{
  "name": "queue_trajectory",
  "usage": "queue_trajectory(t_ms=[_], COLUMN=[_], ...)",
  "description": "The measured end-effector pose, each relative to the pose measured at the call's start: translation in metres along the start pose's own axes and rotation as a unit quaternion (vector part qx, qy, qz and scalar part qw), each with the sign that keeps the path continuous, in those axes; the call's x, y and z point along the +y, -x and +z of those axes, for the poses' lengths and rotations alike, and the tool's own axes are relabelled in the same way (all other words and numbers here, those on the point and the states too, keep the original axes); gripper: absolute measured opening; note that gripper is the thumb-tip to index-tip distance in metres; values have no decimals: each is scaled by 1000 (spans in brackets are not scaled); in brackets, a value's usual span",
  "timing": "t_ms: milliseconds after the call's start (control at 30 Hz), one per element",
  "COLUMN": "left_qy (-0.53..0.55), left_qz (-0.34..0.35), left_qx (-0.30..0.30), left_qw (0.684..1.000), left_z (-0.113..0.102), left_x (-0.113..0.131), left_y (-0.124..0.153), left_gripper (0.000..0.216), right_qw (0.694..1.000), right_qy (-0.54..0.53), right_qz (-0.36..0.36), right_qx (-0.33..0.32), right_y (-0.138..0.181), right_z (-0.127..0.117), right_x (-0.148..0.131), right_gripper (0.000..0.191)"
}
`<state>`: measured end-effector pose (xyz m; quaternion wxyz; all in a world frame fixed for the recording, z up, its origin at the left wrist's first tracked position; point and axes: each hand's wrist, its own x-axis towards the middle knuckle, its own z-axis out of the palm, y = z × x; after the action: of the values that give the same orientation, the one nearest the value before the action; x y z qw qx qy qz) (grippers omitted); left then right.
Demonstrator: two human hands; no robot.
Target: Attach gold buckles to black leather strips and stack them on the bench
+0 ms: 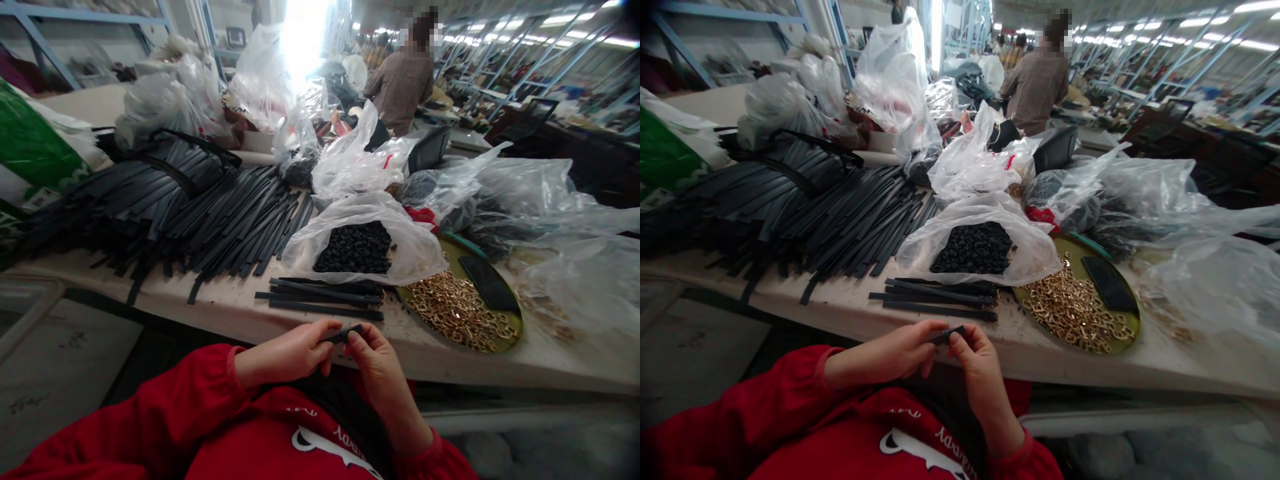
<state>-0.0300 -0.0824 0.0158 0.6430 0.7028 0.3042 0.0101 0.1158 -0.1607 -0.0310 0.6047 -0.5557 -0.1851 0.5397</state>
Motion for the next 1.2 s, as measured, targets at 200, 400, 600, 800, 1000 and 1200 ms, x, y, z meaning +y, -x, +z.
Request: queue_trajectory(t_ms=[200, 400, 600, 800, 1000, 1200], left_qy=[31, -27, -79, -188, -262, -285], left_qz=[-5, 6, -3, 57, 56, 38], left_qx=[1, 8, 18, 54, 78, 70], left_qw=[1000, 1000, 997, 979, 960, 955], left_z=[-1, -5, -9, -12, -6, -7], left_x=[0, 6, 9, 5, -7, 0], left_y=[-7, -12, -11, -3, 6, 18], left_gripper=[43, 38, 29, 28, 31, 32], right_qw=[996, 996, 996, 994, 984, 983], right_qy=[58, 25, -9, -43, 154, 152], right_qz=[-27, 10, 60, 87, -22, -3], right_qx=[-57, -81, -60, -59, -82, -105], right_y=[1, -1, -8, -4, 7, 12], right_z=[9, 9, 1, 0, 8, -1], right_x=[-2, -6, 0, -4, -8, -10], right_gripper=[16, 23, 21, 22, 22, 26])
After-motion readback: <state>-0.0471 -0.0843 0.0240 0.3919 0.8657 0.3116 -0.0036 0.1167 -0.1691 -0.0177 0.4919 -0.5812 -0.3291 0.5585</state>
